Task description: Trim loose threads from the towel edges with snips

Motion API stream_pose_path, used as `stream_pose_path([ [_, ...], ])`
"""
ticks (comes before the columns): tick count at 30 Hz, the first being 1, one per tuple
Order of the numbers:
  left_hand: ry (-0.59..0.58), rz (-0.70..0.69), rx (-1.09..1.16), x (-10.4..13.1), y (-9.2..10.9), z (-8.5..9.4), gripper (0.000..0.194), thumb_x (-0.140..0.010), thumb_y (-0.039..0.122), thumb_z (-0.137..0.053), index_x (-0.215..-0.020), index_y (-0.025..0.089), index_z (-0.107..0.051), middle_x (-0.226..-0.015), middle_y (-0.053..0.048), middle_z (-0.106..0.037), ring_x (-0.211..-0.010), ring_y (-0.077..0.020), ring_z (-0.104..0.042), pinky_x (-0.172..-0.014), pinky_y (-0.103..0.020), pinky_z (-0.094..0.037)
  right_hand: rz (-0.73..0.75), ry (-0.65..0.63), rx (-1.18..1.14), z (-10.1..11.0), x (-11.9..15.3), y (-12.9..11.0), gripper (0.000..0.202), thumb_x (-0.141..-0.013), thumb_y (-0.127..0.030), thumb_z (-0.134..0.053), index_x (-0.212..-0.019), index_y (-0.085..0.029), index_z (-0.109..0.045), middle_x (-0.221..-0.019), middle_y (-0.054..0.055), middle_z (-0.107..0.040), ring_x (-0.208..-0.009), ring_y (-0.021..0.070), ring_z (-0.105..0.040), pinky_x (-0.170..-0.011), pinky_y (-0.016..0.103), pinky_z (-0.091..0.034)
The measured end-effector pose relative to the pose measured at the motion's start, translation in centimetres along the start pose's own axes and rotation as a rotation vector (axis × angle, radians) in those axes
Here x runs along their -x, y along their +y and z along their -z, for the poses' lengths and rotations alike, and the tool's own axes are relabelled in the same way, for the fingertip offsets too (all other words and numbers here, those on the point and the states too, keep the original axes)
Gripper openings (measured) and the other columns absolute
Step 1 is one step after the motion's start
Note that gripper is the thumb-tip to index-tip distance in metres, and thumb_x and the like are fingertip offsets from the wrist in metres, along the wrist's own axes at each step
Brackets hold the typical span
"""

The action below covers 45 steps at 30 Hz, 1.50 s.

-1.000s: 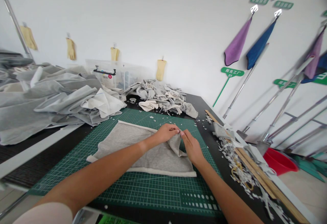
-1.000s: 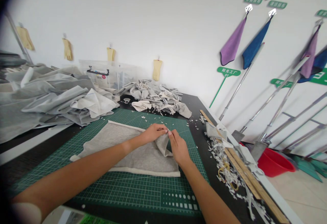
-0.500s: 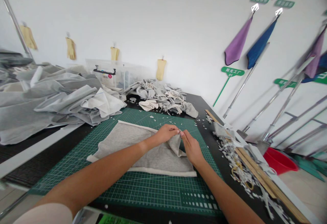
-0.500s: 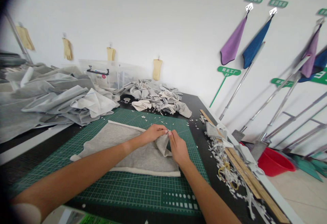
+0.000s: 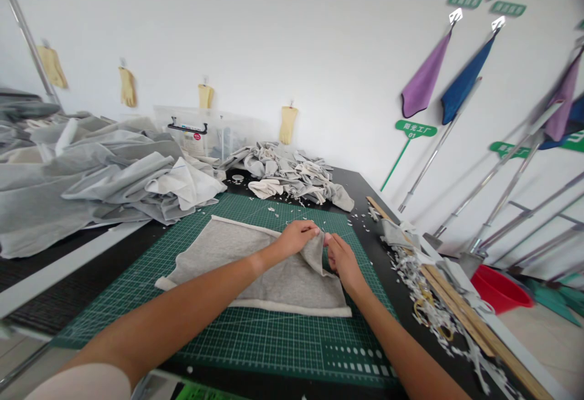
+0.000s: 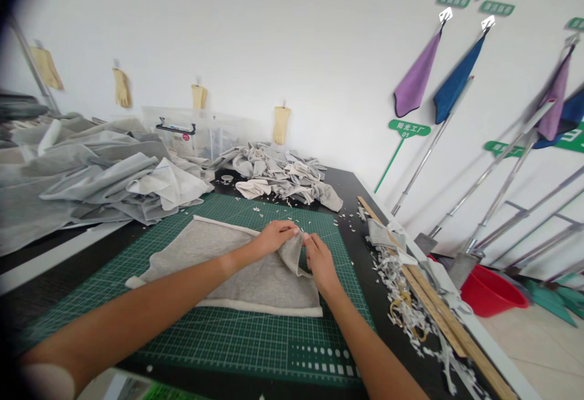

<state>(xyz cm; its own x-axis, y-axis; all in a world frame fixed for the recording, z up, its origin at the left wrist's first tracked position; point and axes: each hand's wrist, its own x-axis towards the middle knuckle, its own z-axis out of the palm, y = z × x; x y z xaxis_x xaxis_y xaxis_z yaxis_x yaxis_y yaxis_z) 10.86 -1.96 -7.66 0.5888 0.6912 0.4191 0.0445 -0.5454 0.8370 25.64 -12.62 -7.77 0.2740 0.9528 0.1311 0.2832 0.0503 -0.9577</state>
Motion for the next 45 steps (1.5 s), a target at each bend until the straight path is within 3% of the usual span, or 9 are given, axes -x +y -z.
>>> stream_pose_path([
  [8, 0.312, -0.092, -0.154, -0.4, 3.6, 1.9, 0.026, -0.096, 0.032, -0.045, -0.092, 0.019, -0.067, -0.088, -0.001, -0.07, -0.082, -0.0154, -0.062, -0.076, -0.025, -0.045, 0.209, -0.021, 0.396, 0.0, 0.2, -0.7, 0.035, -0.085, -0.051, -0.06, -0.074, -0.018, -0.06, -0.068, -0.002, -0.053, -0.067, 0.0149, -0.046, -0.061, 0.024, -0.033],
  [16, 0.555, -0.231, -0.304, -1.2, 10.0, 7.1, 0.023, -0.099, 0.034, -0.045, -0.102, 0.023, -0.066, -0.09, -0.001, -0.071, -0.081, -0.0169, -0.064, -0.076, -0.027, -0.045, 0.128, -0.142, 0.602, 2.4, -0.4, -1.9, 0.038, -0.087, -0.05, -0.054, -0.068, -0.018, -0.06, -0.063, -0.002, -0.049, -0.064, 0.0149, -0.047, -0.058, 0.024, -0.029],
  [21, 0.659, -0.339, -0.28, -1.1, 14.0, 10.3, 0.023, -0.099, 0.033, -0.046, -0.1, 0.022, -0.065, -0.092, -0.002, -0.07, -0.084, -0.0162, -0.063, -0.08, -0.028, -0.046, 0.092, -0.065, 0.686, 3.7, -0.7, -2.9, 0.034, -0.086, -0.046, -0.054, -0.071, -0.018, -0.065, -0.065, 0.0, -0.056, -0.066, 0.0165, -0.053, -0.059, 0.025, -0.031],
  [23, 0.718, -0.377, -0.256, -0.8, 15.6, 11.4, 0.023, -0.1, 0.034, -0.045, -0.099, 0.021, -0.065, -0.093, -0.003, -0.069, -0.086, -0.0159, -0.062, -0.08, -0.027, -0.047, 0.038, -0.058, 0.639, 3.9, -0.6, -3.4, 0.03, -0.083, -0.045, -0.058, -0.074, -0.018, -0.067, -0.063, 0.0, -0.055, -0.06, 0.0147, -0.05, -0.055, 0.024, -0.03],
  [26, 0.757, -0.408, -0.214, -0.4, 17.5, 12.4, 0.023, -0.1, 0.035, -0.046, -0.098, 0.021, -0.064, -0.09, -0.003, -0.068, -0.086, -0.0155, -0.061, -0.078, -0.026, -0.047, -0.109, -0.133, 0.335, 3.7, 0.0, -4.6, 0.033, -0.082, -0.049, -0.06, -0.087, -0.018, -0.068, -0.052, -0.006, -0.037, -0.044, 0.0095, -0.032, -0.044, 0.024, -0.021],
  [32, 0.609, -0.43, -0.126, -0.1, 18.5, 11.6, 0.024, -0.098, 0.036, -0.048, -0.095, 0.019, -0.065, -0.086, -0.002, -0.068, -0.083, -0.015, -0.061, -0.075, -0.025, -0.047, -0.29, -0.305, -0.219, 1.0, 1.2, -7.0, 0.046, -0.083, -0.057, -0.062, -0.105, -0.018, -0.065, -0.058, -0.011, -0.019, -0.044, 0.0061, -0.011, -0.038, 0.021, -0.007],
  [38, 0.541, -0.424, -0.032, -0.7, 18.3, 11.0, 0.026, -0.098, 0.037, -0.047, -0.098, 0.019, -0.066, -0.093, -0.003, -0.069, -0.087, -0.0152, -0.061, -0.08, -0.026, -0.048, -0.47, -0.526, -0.44, -3.3, 1.4, -6.3, 0.035, -0.083, -0.054, -0.064, -0.084, -0.02, -0.056, -0.054, -0.012, -0.018, -0.043, 0.0051, -0.007, -0.038, 0.02, -0.003],
  [41, 0.533, -0.417, 0.0, -0.9, 18.1, 11.2, 0.027, -0.098, 0.038, -0.047, -0.1, 0.019, -0.066, -0.096, -0.003, -0.069, -0.089, -0.0153, -0.061, -0.082, -0.026, -0.048, -0.421, -0.575, -0.505, -4.2, 1.6, -6.1, 0.044, -0.082, -0.046, -0.069, -0.065, -0.022, -0.036, -0.052, -0.012, -0.018, -0.041, 0.0041, -0.008, -0.037, 0.021, -0.004],
  [45, 0.601, -0.421, 0.02, -0.8, 18.2, 12.3, 0.026, -0.097, 0.04, -0.05, -0.1, 0.019, -0.066, -0.095, -0.003, -0.068, -0.09, -0.0157, -0.061, -0.082, -0.026, -0.048, -0.261, -0.41, -0.465, -2.7, 1.2, -7.1, 0.051, -0.081, -0.042, -0.071, -0.064, -0.023, -0.027, -0.051, -0.012, -0.018, -0.039, 0.0038, -0.012, -0.037, 0.022, -0.005],
])
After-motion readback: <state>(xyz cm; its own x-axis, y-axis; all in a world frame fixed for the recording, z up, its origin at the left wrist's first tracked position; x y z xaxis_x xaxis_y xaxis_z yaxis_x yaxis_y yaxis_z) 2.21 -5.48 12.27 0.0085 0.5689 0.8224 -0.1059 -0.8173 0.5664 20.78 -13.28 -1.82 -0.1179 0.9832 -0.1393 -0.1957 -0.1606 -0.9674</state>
